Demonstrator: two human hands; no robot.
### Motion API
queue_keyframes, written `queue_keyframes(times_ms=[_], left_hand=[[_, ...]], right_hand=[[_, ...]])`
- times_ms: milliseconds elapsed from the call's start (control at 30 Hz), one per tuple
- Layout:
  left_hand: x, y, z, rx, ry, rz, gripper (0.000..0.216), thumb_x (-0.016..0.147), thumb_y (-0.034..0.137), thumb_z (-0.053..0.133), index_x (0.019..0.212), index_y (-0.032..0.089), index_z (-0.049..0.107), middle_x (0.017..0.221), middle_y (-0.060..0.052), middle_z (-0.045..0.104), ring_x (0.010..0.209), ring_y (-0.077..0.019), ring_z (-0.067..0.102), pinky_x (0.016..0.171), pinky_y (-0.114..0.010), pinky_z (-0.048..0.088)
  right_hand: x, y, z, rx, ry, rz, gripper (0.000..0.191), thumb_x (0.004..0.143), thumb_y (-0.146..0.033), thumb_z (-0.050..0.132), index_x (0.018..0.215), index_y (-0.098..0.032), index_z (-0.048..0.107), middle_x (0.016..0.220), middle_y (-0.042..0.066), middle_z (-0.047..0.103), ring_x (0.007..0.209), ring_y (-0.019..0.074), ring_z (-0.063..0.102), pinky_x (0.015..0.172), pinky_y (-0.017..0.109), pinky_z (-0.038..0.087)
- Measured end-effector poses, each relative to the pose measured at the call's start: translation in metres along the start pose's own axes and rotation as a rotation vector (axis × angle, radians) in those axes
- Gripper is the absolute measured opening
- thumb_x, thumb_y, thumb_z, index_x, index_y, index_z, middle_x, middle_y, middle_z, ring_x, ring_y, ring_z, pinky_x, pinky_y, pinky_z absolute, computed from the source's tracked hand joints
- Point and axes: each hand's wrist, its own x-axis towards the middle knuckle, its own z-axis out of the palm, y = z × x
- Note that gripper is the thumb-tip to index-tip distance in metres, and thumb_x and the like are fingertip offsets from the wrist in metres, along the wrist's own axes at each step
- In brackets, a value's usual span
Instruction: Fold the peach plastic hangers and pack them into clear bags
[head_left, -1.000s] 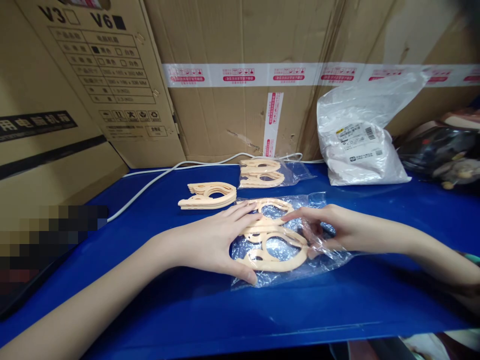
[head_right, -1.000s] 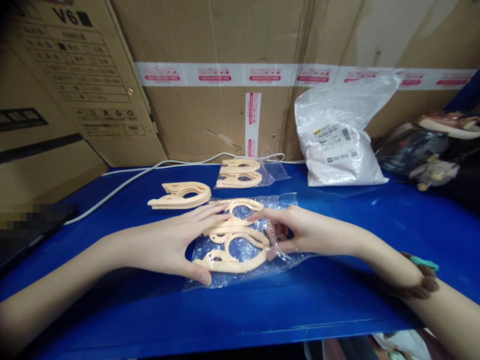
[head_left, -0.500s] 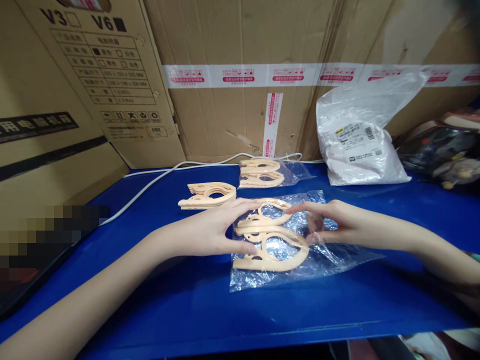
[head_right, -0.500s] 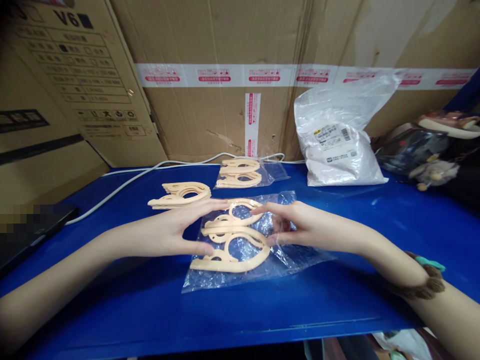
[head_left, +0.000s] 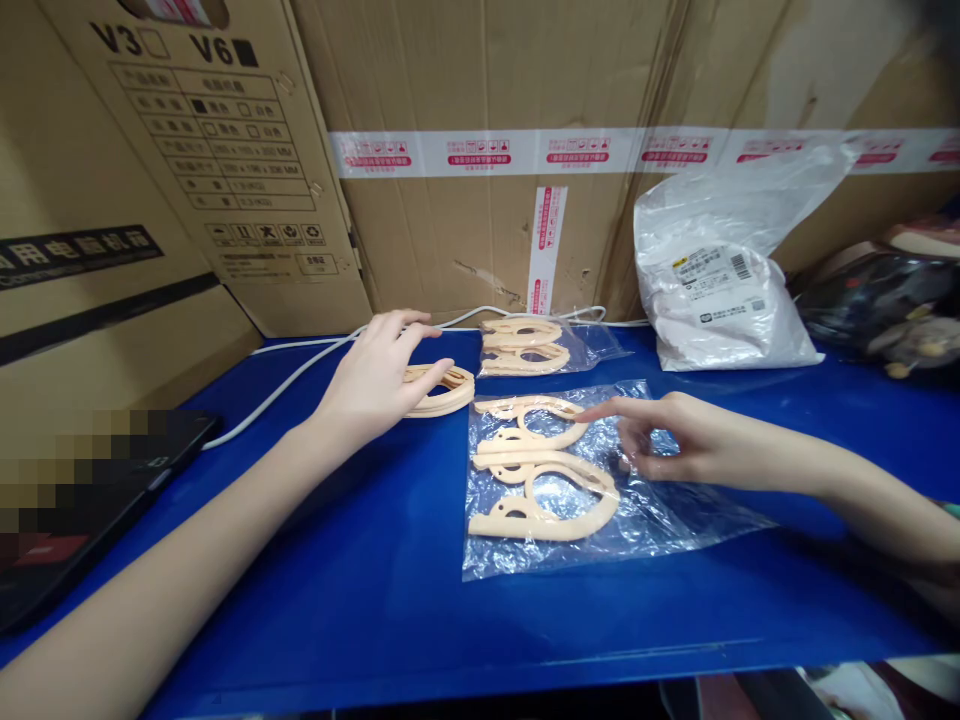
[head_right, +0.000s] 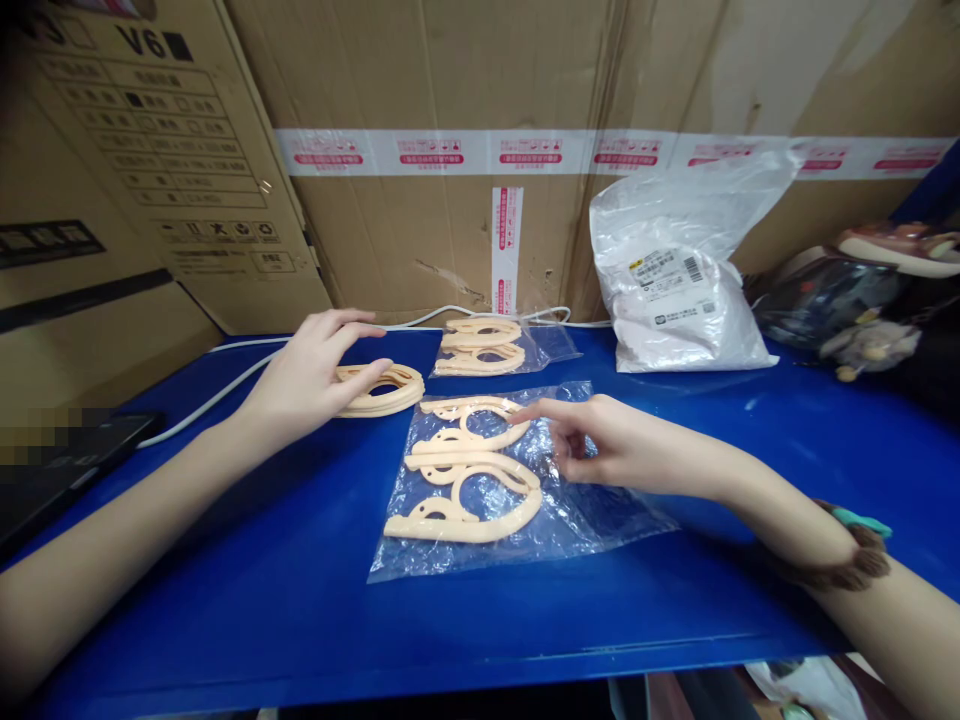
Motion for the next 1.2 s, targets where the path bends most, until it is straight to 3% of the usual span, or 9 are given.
queue_keyframes(times_ms=[200,533,933,1200], left_hand=[[0.002,-0.015,0.014,0.050,-0.263,-0.113,0.072,0.088,0.066,0.039,0.134,0.012,0.049,0.134,-0.016,0.055,0.123,-0.0340,0.050,0.105,-0.046,0.036],[0.004,-0.010,0.011,0.079,-0.415,-0.096,0.089,0.079,0.081,0.033,0.135,0.014,0.051,0.130,-0.016,0.058,0.119,-0.0359,0.052,0.102,-0.047,0.036],[0.004,-0.011,0.011,0.081,-0.362,-0.066,0.083,0.080,0.078,0.037,0.125,0.013,0.058,0.117,-0.016,0.060,0.107,-0.0341,0.058,0.095,-0.044,0.042],[0.003,0.003,0.009,0.088,-0.214,0.034,0.082,0.078,0.075,0.048,0.127,0.011,0.056,0.116,-0.014,0.061,0.107,-0.0320,0.057,0.094,-0.044,0.043]], right_hand=[[0.001,-0.003,-0.001,-0.036,0.018,0.041,0.051,0.086,-0.033,0.056,0.136,-0.022,0.052,0.075,-0.001,0.061,0.064,0.0143,0.055,0.061,0.027,0.043],[-0.001,-0.003,-0.001,0.001,0.030,0.039,0.049,0.089,-0.029,0.050,0.138,-0.020,0.050,0.066,-0.003,0.054,0.058,0.0121,0.046,0.057,0.025,0.039],[-0.001,-0.001,-0.002,-0.034,0.064,0.021,0.048,0.092,-0.031,0.047,0.138,-0.018,0.050,0.074,0.000,0.061,0.065,0.0143,0.054,0.064,0.026,0.044],[-0.001,0.000,-0.002,-0.061,0.091,0.011,0.046,0.090,-0.031,0.049,0.134,-0.020,0.054,0.069,-0.001,0.058,0.059,0.0129,0.051,0.057,0.024,0.042]])
